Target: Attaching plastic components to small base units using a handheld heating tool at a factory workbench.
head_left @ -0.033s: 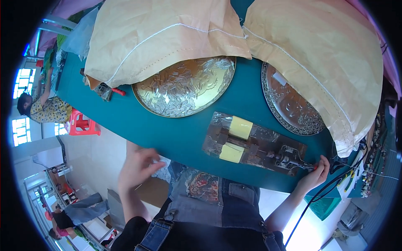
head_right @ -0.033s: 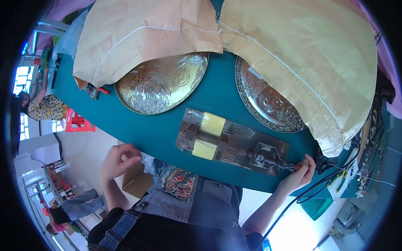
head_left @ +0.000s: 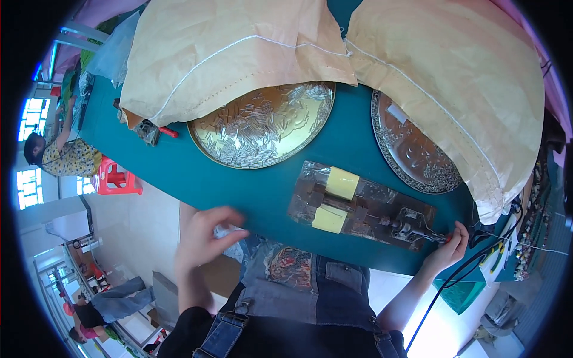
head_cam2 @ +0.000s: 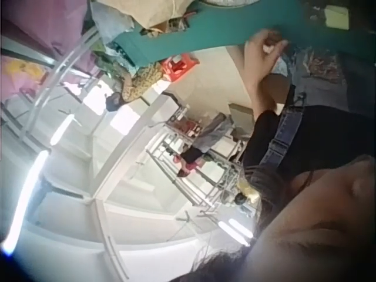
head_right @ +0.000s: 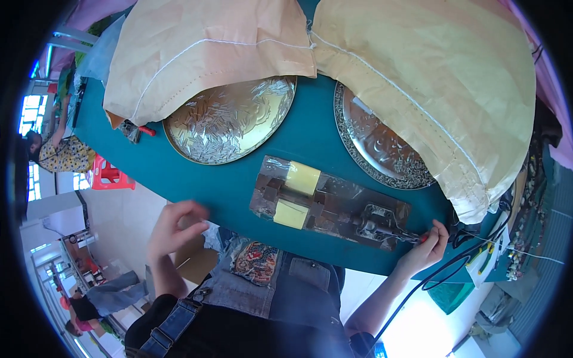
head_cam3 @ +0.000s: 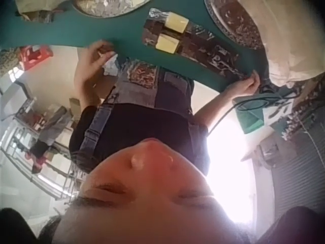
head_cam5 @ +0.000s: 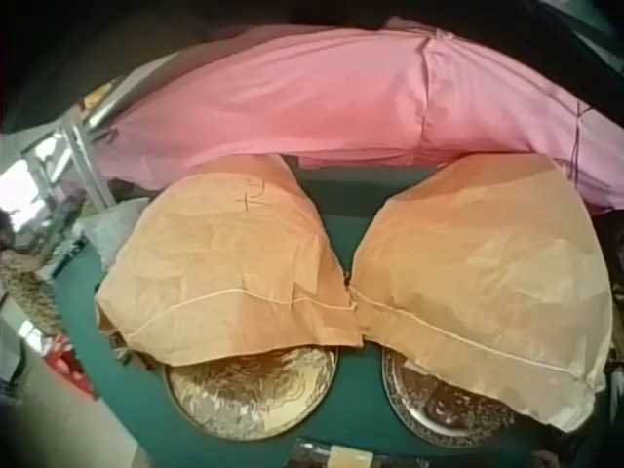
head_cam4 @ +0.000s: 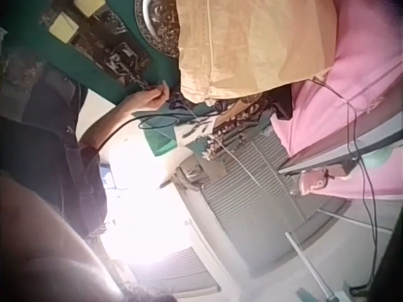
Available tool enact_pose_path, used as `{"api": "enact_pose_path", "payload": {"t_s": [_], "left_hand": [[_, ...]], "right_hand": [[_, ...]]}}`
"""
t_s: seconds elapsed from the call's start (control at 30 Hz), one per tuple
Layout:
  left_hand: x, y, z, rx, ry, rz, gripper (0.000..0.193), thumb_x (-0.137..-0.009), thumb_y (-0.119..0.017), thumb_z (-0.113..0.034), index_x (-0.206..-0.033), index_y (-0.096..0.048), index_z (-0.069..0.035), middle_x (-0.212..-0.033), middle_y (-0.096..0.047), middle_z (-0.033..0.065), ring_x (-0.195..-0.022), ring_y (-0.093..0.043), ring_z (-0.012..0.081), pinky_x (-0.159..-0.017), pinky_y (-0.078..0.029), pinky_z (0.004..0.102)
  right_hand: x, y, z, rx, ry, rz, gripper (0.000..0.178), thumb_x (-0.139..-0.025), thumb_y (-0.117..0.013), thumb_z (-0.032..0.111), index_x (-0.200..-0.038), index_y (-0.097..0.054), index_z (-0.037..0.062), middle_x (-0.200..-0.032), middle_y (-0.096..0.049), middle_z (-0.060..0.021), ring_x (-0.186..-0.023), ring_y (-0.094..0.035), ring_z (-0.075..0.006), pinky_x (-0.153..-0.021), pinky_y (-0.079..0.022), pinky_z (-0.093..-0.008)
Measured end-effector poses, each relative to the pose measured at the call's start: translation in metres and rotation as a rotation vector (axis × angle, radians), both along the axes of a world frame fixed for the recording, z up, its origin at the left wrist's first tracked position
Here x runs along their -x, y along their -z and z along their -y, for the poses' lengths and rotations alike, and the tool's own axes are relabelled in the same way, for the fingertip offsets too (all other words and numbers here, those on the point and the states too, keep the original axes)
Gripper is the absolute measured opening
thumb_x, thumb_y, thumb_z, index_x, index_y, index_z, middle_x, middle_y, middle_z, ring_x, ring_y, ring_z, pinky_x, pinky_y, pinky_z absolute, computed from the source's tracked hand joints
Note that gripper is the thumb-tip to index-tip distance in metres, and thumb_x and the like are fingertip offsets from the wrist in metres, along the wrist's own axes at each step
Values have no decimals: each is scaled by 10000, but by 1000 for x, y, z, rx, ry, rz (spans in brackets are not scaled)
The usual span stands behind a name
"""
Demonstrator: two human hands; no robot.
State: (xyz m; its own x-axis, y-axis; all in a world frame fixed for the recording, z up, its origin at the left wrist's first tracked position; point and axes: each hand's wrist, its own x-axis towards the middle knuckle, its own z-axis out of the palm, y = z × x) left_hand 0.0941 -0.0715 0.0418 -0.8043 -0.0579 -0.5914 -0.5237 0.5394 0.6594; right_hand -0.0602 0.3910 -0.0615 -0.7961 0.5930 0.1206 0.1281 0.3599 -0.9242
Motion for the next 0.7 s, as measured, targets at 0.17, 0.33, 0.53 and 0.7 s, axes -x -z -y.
{"api": "enact_pose_path", "payload": {"t_s": [0.17, 0.33, 0.53, 0.7], "left_hand": [[87, 47, -67, 172, 171, -773, 762, -734, -881, -322, -1378, -579, -49, -1394, -545, 192, -1270, -537, 373, -1074, -444, 451], [101, 75, -73, 224, 317, -944, 667, -708, -883, -345, -1275, -664, -71, -1272, -650, 139, -1277, -561, 348, -1054, -468, 475], [99, 69, -67, 239, 207, -922, 589, -682, -903, -285, -1163, -684, -25, -1178, -693, 131, -1187, -649, 352, -975, -550, 427], [91, 26, -61, 132, 105, -786, 455, -746, -877, -235, -1129, -711, -55, -1130, -711, 132, -1046, -702, 330, -910, -575, 394]], "right_hand": [[5, -2, 4, -15, -12, -36, 212, -1001, -518, 68, -973, -726, 42, -871, -641, 42, -648, -403, -23, -558, -296, -200], [5, -2, 4, -6, -25, -32, 214, -1002, -516, 62, -969, -725, 38, -831, -609, 46, -638, -381, -24, -557, -286, -210], [20, -6, 20, 0, -96, -23, 198, -1008, -523, 53, -979, -719, 42, -783, -546, 53, -632, -368, -27, -568, -279, -212], [22, -28, 9, -553, -264, 104, 177, -1011, -577, 115, -1056, -714, 12, -879, -637, -80, -770, -606, -195, -665, -457, -316]]}}
